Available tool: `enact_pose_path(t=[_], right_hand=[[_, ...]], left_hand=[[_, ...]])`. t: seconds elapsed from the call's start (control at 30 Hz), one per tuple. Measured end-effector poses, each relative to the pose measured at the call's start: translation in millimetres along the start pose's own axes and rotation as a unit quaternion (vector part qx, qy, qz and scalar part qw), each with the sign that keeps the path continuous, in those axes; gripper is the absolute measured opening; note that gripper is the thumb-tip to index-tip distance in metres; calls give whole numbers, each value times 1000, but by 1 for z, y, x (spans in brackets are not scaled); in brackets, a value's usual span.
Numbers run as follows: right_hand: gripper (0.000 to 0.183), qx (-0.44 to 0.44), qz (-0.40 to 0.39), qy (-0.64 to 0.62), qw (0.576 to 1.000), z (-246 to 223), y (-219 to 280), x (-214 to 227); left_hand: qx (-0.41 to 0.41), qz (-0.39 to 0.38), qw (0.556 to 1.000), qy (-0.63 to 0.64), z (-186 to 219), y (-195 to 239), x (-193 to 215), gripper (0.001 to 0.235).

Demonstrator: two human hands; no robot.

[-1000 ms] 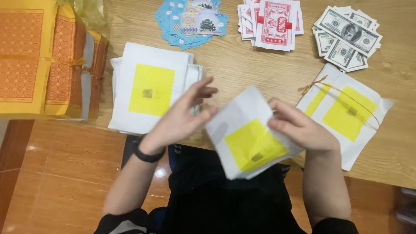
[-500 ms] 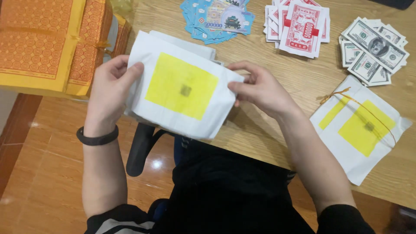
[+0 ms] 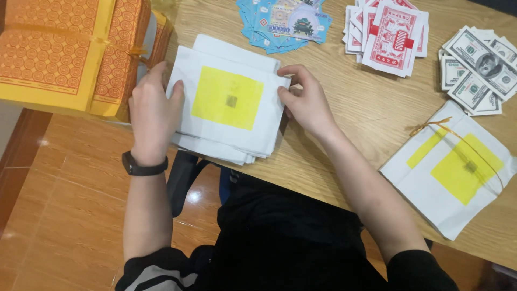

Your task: The person repeatedly picks up bundles of white paper money with yellow labels, fans them to check alignment, and places them into a growing stack on the table. The person handles multiple bundles one at a time and maintains a neat pile throughout the clip.

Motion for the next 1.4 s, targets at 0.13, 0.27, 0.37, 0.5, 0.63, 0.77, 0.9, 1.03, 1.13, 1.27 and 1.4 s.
enact_pose_path(t=[0.13, 0.27, 0.37, 0.5, 0.63, 0.77, 0.9, 1.03, 1.13, 1.27, 1.4], right_hand=[[31, 188, 195, 269, 924, -32, 32, -9], [34, 314, 181, 389, 847, -28, 35, -39], [58, 302, 84, 480, 819, -19, 29, -57], [68, 277, 43, 503, 818, -5, 20, -57], [70, 269, 7, 518, 812, -6, 21, -52], [71, 293, 18, 533, 793, 2, 23, -47], [80, 296, 3, 573, 765, 10, 45, -26], [89, 216, -27, 580, 785, 14, 84, 31], [64, 191, 79, 429, 879, 18, 128, 108], [44, 94, 151, 362, 915, -2, 205, 163], [32, -129, 260, 281, 915, 43, 250, 196]], left_hand=[[-97, 83, 982, -136, 13, 7, -12, 40], [-212, 25, 970, -119, 35, 1, -37, 33], [-209, -34, 968, -132, 32, -1, -65, 46], [-143, -66, 979, -127, 28, -2, -74, 51], [-94, -60, 988, -107, 29, -6, -69, 48], [-37, -98, 992, -63, 25, -9, -68, 51], [-66, -59, 989, -119, 22, -10, -74, 50], [-42, -29, 994, -100, 48, -14, -58, 56], [-55, 37, 997, 33, 90, -6, -48, 55], [-203, 19, 928, 313, 183, 30, -76, 49], [-383, -188, 837, 343, 269, 80, -137, 46]])
Point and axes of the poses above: each hand's wrist, its own y-axis away from the middle knuckle, its own x-axis out of the back of the hand, z = x × y, the point moved 1 cm from there along -y, towards the middle knuckle, and after that the axes turned 13 degrees about -x, right-handed, at the moved point
